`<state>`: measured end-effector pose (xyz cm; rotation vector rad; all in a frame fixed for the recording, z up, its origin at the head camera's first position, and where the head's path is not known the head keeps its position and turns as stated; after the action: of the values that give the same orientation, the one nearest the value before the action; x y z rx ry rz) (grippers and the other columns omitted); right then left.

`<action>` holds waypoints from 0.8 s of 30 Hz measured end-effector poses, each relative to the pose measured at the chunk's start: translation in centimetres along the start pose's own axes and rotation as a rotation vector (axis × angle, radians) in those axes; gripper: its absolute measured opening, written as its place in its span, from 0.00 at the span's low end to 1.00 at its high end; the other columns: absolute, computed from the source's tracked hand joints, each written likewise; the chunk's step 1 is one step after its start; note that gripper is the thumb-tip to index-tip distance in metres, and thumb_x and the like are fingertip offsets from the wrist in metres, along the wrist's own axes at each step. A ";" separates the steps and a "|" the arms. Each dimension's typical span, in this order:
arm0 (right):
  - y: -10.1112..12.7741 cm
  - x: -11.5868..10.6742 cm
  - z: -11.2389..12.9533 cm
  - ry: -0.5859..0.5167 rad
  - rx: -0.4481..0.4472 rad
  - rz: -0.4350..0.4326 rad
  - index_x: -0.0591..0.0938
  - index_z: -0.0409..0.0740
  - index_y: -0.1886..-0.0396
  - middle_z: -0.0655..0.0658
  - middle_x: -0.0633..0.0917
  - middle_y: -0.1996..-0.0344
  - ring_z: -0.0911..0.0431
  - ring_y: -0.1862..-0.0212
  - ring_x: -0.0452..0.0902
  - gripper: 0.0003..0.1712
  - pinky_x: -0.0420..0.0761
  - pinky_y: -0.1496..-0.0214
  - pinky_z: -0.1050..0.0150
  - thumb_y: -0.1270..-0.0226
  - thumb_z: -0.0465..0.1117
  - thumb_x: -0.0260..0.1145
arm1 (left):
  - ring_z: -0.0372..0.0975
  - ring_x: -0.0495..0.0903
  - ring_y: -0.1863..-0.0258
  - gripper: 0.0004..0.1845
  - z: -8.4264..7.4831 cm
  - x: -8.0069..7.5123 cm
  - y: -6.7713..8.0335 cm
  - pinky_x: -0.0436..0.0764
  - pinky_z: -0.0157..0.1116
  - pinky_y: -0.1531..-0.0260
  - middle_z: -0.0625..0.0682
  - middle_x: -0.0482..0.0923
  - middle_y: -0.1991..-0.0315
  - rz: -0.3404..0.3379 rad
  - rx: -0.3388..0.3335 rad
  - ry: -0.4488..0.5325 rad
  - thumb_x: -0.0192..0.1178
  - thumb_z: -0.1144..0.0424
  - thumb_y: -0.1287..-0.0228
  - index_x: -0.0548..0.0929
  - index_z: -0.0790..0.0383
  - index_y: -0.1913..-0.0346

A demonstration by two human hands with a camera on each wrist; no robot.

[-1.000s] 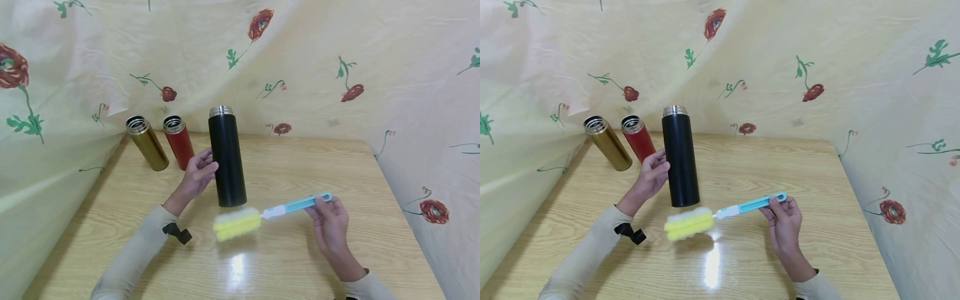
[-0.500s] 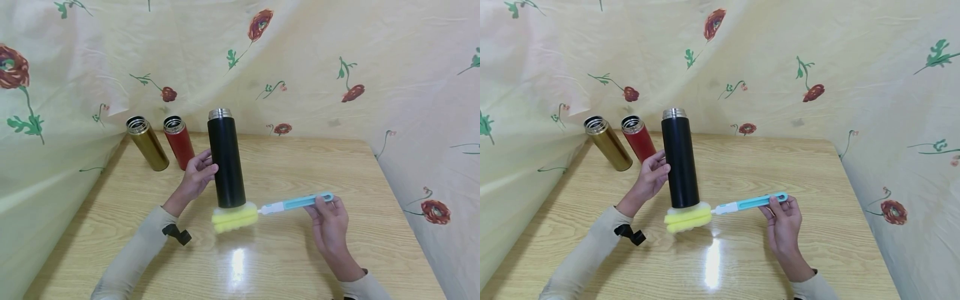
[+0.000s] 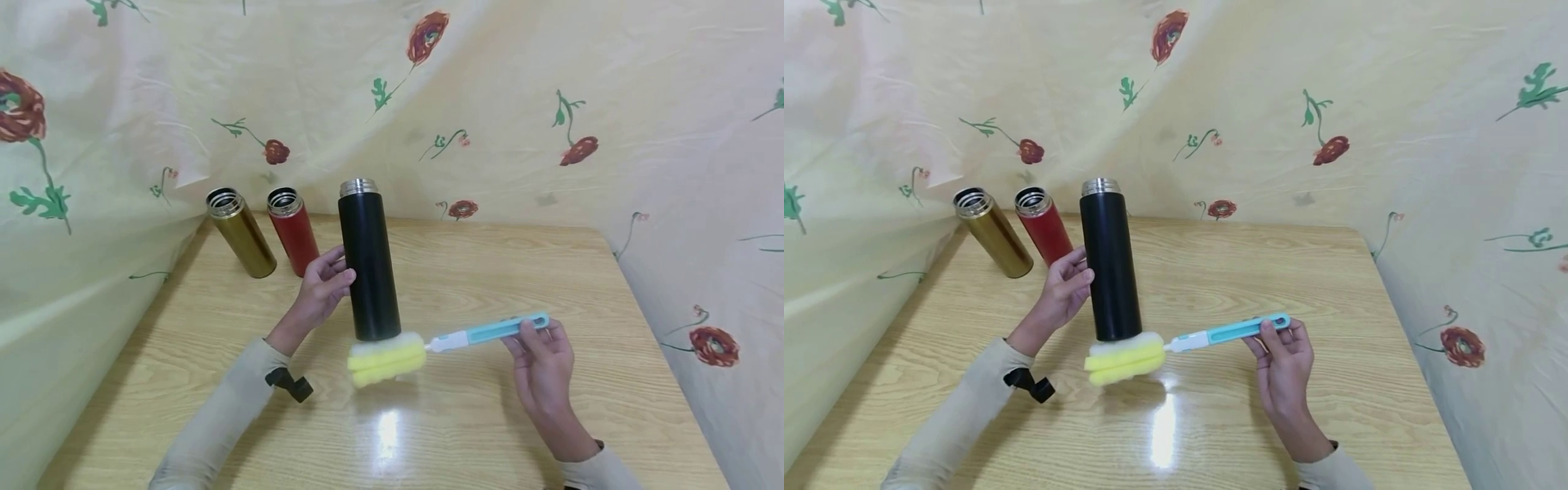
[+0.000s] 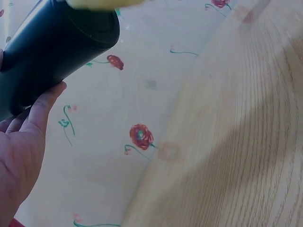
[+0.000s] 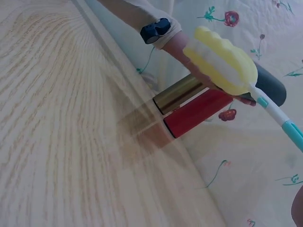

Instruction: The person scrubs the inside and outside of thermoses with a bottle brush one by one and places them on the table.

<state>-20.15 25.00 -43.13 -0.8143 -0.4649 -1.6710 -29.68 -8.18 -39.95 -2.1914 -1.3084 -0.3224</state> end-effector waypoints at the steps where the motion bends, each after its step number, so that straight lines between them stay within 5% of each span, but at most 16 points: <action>1: -0.1 -0.2 -0.2 0.020 0.002 -0.018 0.75 0.32 0.58 0.40 0.84 0.64 0.50 0.59 0.88 0.04 0.85 0.49 0.57 0.26 0.23 0.57 | 0.42 0.87 0.50 0.22 0.0 0.1 0.0 0.87 0.38 0.54 0.54 0.85 0.45 0.001 0.001 0.004 0.59 0.71 0.29 0.74 0.62 0.34; 11: -0.2 -0.8 -1.4 0.063 0.030 -0.091 0.75 0.33 0.60 0.41 0.84 0.65 0.51 0.62 0.88 0.05 0.86 0.52 0.58 0.29 0.24 0.61 | 0.42 0.87 0.49 0.24 -0.2 0.4 0.3 0.87 0.38 0.52 0.54 0.85 0.44 0.011 0.023 0.007 0.61 0.70 0.29 0.74 0.62 0.33; 24: 0.5 1.1 0.1 -0.060 -0.001 0.071 0.73 0.30 0.56 0.38 0.84 0.62 0.48 0.57 0.88 0.05 0.85 0.47 0.56 0.25 0.21 0.52 | 0.42 0.87 0.49 0.24 0.2 0.3 0.1 0.87 0.38 0.52 0.54 0.84 0.43 -0.005 0.021 -0.008 0.57 0.72 0.28 0.73 0.63 0.32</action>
<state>-19.75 24.22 -42.36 -0.8743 -0.4712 -1.5849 -29.49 -7.86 -40.01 -2.1741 -1.3155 -0.3009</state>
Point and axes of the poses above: each hand's wrist, its own y-axis away from the middle knuckle, its own x-axis out of the palm, z = x × y, the point moved 8 cm from there along -y, towards the middle knuckle
